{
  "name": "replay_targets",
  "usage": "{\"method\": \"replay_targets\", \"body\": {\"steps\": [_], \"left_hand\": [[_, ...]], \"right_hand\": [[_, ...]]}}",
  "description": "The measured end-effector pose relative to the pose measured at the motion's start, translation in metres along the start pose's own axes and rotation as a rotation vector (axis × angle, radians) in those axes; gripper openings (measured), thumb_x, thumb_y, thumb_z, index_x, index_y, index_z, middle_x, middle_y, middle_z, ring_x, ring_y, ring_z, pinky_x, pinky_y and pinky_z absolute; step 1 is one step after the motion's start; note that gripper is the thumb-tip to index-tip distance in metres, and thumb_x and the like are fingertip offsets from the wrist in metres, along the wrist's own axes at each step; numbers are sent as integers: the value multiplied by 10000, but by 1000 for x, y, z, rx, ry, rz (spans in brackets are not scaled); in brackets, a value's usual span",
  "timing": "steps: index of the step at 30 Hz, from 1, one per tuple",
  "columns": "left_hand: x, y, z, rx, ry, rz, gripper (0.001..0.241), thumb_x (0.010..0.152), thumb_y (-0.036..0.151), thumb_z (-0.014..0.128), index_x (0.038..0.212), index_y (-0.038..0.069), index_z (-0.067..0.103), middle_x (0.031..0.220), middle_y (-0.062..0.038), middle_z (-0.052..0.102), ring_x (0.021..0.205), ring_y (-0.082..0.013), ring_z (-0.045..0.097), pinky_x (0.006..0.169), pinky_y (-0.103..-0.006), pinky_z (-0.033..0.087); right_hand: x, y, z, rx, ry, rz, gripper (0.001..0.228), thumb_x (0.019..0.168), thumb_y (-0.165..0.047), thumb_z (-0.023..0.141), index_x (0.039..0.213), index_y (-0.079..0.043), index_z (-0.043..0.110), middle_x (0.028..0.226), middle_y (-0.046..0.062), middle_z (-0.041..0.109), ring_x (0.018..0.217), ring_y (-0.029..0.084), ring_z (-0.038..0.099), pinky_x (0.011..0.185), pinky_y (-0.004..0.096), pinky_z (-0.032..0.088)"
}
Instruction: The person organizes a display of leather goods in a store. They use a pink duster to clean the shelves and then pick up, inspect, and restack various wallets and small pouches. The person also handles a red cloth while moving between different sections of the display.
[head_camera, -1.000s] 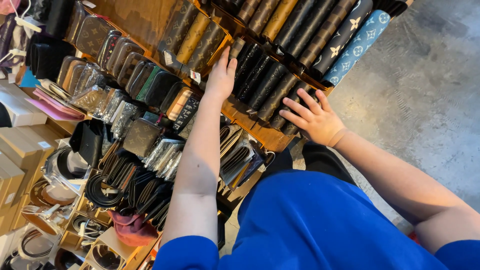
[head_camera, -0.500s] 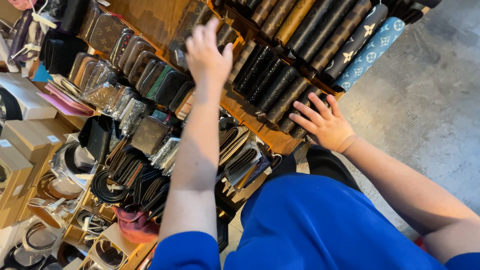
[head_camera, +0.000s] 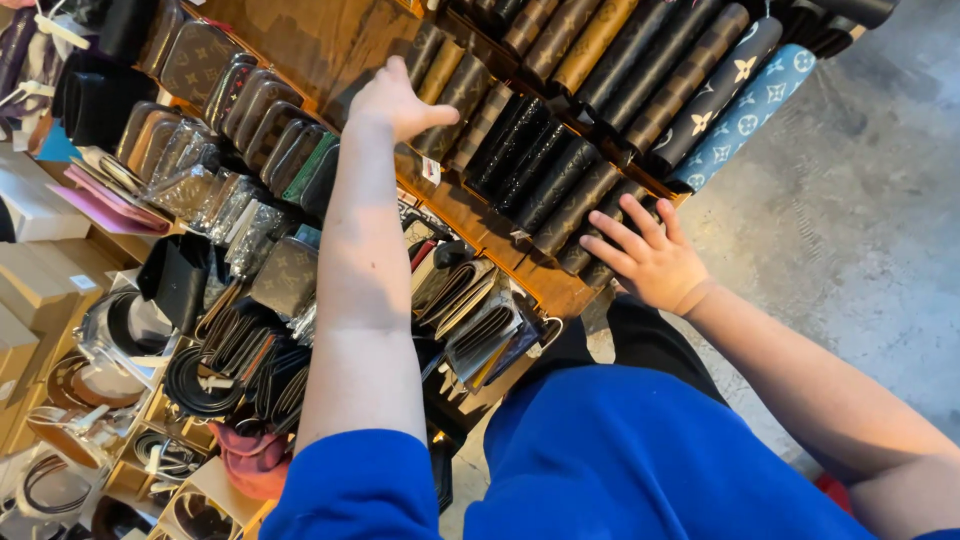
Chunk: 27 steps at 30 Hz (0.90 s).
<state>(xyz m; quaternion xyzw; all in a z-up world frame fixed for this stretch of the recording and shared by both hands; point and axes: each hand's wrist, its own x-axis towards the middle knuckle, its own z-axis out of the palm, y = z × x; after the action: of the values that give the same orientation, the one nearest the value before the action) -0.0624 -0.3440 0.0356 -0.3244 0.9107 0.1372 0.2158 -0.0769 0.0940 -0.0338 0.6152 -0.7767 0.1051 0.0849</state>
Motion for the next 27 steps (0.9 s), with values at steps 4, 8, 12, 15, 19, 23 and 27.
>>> {"method": "replay_targets", "body": {"steps": [4, 8, 12, 15, 19, 23, 27], "left_hand": [[2, -1, 15, -17, 3, 24, 1076, 735, 528, 827, 1479, -76, 337, 1362, -295, 549, 1192, -446, 612, 984, -535, 516], [3, -1, 25, -49, 6, 12, 1143, 747, 522, 843, 1501, -111, 262, 1395, -343, 492, 1211, -478, 589, 985, -541, 515], [1, 1, 21, -80, -22, -5, 1116, 755, 483, 860, 1504, -94, 268, 1403, -337, 487, 1236, -498, 566, 999, -578, 505], [2, -3, 22, -66, 7, 26, 1136, 727, 540, 868, 1491, -89, 312, 1378, -319, 525, 1212, -471, 591, 986, -561, 503], [-29, 2, 24, -152, 182, 47, 1254, 770, 709, 881, 1568, -5, 229, 1517, -312, 428, 1342, -445, 503, 1084, -588, 436], [-106, 29, 37, -418, 665, 175, 659, 932, 324, 746, 1478, 141, 426, 1420, -113, 571, 1312, -290, 547, 1110, -483, 463], [-157, 62, 101, -533, 867, 331, 440, 881, 334, 747, 1270, 158, 640, 1180, -107, 603, 1158, -367, 624, 989, -472, 508]], "right_hand": [[2, -1, -2, 28, 50, 9, 616, 876, -316, 663, 1484, -264, 577, 1614, -16, 484, 1553, 300, 306, 1277, 519, 150], [2, 0, -1, -15, 47, -1, 614, 897, -325, 670, 1499, -278, 564, 1630, -21, 463, 1567, 293, 269, 1291, 507, 105], [-1, 3, 2, -4, 20, -9, 661, 866, -333, 681, 1512, -284, 546, 1637, -22, 458, 1563, 302, 300, 1288, 520, 116], [0, 4, 0, 17, 18, -28, 664, 862, -327, 682, 1510, -276, 550, 1640, -11, 451, 1561, 309, 293, 1283, 523, 116], [4, 3, -16, 87, -4, -32, 771, 785, -400, 737, 1513, -239, 539, 1635, 12, 448, 1564, 324, 272, 1273, 532, 131], [19, 2, -45, 289, 58, -17, 845, 866, -721, 573, 1474, -134, 574, 1581, 150, 481, 1529, 414, 313, 1267, 553, 103], [84, 15, -37, 206, 255, -31, 729, 978, -707, 441, 1492, -212, 593, 1557, 126, 536, 1490, 387, 422, 1245, 540, 222]]}}
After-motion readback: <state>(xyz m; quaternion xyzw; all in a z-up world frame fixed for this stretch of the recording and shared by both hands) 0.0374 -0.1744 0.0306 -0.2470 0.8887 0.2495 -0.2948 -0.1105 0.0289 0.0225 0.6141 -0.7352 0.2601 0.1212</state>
